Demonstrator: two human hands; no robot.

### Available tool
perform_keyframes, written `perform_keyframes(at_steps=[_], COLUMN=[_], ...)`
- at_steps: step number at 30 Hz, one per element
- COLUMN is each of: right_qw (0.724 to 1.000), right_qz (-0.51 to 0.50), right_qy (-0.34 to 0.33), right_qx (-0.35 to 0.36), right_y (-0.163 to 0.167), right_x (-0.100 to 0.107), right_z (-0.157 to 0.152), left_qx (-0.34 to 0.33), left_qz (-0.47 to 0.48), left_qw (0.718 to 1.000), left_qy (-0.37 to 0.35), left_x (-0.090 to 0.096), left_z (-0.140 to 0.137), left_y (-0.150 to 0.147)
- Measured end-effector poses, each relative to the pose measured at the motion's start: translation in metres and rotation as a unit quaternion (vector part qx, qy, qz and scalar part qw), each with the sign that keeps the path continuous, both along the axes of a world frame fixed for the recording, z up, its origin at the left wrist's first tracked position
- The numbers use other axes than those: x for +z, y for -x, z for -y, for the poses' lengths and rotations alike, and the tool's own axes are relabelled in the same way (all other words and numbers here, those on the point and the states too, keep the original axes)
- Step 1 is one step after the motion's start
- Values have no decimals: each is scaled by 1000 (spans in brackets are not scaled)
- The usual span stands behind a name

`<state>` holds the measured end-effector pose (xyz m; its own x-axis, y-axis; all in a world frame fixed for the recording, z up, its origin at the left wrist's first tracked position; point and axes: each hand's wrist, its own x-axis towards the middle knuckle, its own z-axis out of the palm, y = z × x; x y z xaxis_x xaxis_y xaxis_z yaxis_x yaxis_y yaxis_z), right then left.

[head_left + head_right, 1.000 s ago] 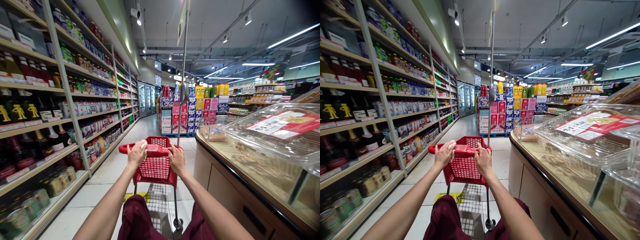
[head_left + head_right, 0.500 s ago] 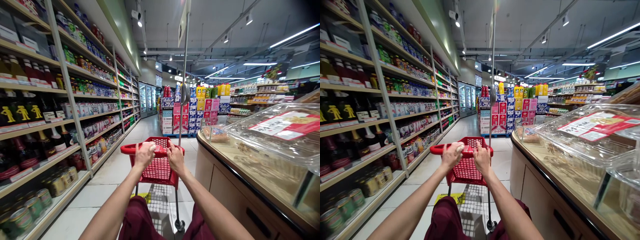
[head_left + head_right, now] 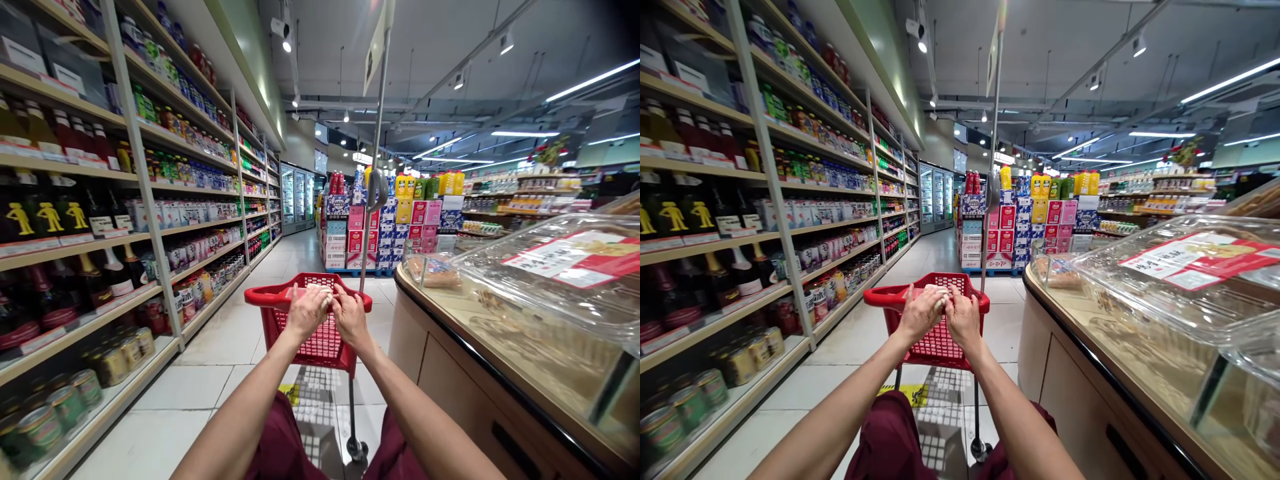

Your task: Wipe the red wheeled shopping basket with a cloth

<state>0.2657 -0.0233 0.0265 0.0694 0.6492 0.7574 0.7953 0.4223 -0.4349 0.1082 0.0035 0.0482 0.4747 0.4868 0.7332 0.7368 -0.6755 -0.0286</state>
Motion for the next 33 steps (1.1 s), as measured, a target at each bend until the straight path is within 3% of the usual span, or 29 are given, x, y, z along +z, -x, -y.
perform_keyframes(at_steps=[6, 9, 12, 17, 20, 23, 26, 29, 33], right_qw=[1000, 1000, 1000, 1000, 1000, 1000, 1000, 1000, 1000], right_qz=[-1, -5, -6, -13, -10, -9, -8, -6, 9], right_qy=[-7, -13, -21, -15, -4, -4, -1, 3, 9], right_qx=[-10, -21, 15, 10, -14, 6, 27, 4, 4], right_y=[1, 1, -2, -1, 1, -2, -6, -1, 8], right_x=[-2, -2, -2, -1, 0, 0, -1, -1, -2], right_z=[-2, -5, -5, -1, -2, -2, -1, -3, -8], left_qx=[108, 39, -4, 137, 79, 6, 62, 115, 41], left_qz=[109, 52, 21, 116, 55, -2, 50, 90, 23], left_qw=[987, 998, 1000, 983, 995, 1000, 996, 989, 999], left_qy=[36, 12, 4, 47, 19, 8, 33, 29, 4], left_x=[3, -1, -1, 4, 2, 1, 1, 0, -4], left_z=[-6, -4, -6, -12, -7, -6, -11, -12, -6], left_y=[27, 7, 0, 29, 15, 7, 28, 38, 14])
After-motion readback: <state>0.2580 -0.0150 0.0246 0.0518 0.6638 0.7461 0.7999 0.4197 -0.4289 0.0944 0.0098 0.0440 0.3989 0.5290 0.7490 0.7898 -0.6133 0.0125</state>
